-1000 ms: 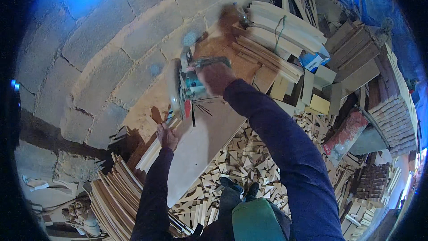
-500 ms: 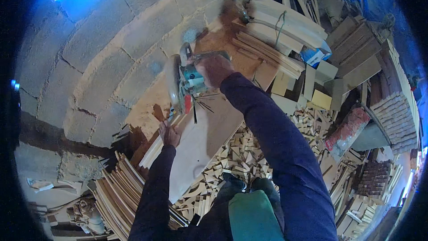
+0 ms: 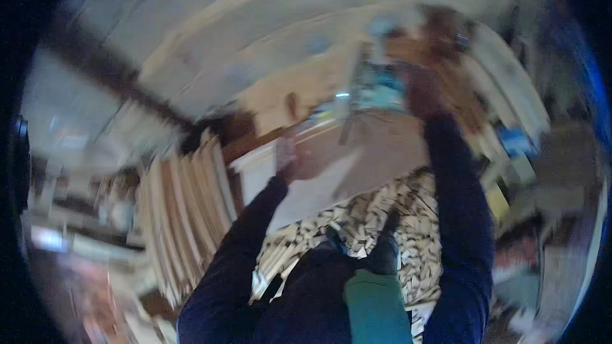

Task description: Cutting thin wooden strips using a circular saw and sorting them.

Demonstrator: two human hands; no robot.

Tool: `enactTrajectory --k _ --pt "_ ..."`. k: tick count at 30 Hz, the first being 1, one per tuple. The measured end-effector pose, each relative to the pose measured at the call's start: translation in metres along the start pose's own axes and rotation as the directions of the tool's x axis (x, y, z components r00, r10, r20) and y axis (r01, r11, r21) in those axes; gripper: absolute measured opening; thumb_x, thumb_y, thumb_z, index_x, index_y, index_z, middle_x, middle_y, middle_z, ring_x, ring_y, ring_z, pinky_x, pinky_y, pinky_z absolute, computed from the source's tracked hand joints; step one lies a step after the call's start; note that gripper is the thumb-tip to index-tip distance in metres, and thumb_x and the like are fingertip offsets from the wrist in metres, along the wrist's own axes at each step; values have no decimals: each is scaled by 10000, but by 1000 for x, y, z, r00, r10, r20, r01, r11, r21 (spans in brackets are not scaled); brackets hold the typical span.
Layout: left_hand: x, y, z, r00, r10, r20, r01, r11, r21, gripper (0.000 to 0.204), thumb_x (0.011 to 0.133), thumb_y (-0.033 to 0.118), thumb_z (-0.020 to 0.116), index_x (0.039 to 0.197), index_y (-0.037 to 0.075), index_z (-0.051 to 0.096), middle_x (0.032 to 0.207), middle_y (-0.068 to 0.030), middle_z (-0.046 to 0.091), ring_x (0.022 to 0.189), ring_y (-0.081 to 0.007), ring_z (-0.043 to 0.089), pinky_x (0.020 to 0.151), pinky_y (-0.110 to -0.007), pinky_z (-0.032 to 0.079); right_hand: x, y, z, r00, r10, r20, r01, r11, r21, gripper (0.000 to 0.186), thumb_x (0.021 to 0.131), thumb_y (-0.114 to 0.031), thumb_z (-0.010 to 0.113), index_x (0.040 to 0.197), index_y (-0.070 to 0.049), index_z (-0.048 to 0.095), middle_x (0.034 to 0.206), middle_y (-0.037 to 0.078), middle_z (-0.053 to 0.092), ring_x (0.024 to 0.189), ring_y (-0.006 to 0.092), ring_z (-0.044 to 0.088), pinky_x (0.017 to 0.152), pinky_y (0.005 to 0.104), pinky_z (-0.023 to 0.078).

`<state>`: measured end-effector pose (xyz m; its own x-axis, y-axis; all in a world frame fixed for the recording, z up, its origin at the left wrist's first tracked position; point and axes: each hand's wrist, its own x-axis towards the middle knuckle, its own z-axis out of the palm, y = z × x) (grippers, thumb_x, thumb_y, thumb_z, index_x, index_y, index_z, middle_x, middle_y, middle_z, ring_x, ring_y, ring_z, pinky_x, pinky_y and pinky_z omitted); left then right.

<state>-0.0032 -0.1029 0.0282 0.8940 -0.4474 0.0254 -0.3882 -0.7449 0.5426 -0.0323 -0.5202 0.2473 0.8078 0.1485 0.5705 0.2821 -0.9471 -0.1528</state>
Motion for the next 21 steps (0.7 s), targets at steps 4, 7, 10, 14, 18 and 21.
enactTrajectory --k 4,7,10,14,18,21 --pt "-81 -29 -7 858 -223 -463 297 950 93 740 972 407 539 1511 -35 291 1505 -266 372 1378 -441 366 1142 -515 321 -4 12 6 985 6 175 58 932 -359 436 790 -137 641 1209 -21 622 1179 252 623 1157 405 582 1009 492 466" --pt "-106 -75 -2 742 -364 -563 545 817 190 672 986 313 522 1508 -42 293 1493 -242 398 1358 -411 410 1123 -485 361 -2 3 3 939 199 282 -89 929 -359 665 735 -67 674 1382 -61 523 1348 208 579 1301 430 495 1144 496 354" --pt "-103 -128 -2 590 -579 -563 797 530 290 578 991 202 484 1477 -69 329 1448 -249 459 1292 -393 498 1069 -474 433 7 -13 -14 973 38 229 31 956 -292 499 752 -63 639 1250 -50 598 1245 237 608 1162 417 576 994 516 453" --pt "-72 -158 5 504 -409 -760 859 327 394 532 996 227 500 1455 -13 378 1137 -109 613 1011 -274 655 773 -343 587 12 -36 -30 977 30 210 44 941 -337 454 726 -32 638 1180 -51 622 1176 220 641 1028 413 624 927 508 488" --pt "-67 -153 8 460 -466 -756 864 431 260 597 988 324 551 1445 -12 362 1179 -125 575 1042 -298 629 816 -356 581 14 -47 -37 943 131 304 5 913 -409 511 754 -151 688 1242 -24 611 1025 207 665 1010 397 627 924 469 498" --pt "-98 -148 2 647 -464 -605 741 569 356 533 996 286 522 1406 -29 393 1222 -165 556 1166 -311 542 1037 -406 441 14 -49 -41 976 71 206 -20 970 -243 503 749 -156 718 1223 -17 619 1017 199 670 1006 388 636 912 475 499"
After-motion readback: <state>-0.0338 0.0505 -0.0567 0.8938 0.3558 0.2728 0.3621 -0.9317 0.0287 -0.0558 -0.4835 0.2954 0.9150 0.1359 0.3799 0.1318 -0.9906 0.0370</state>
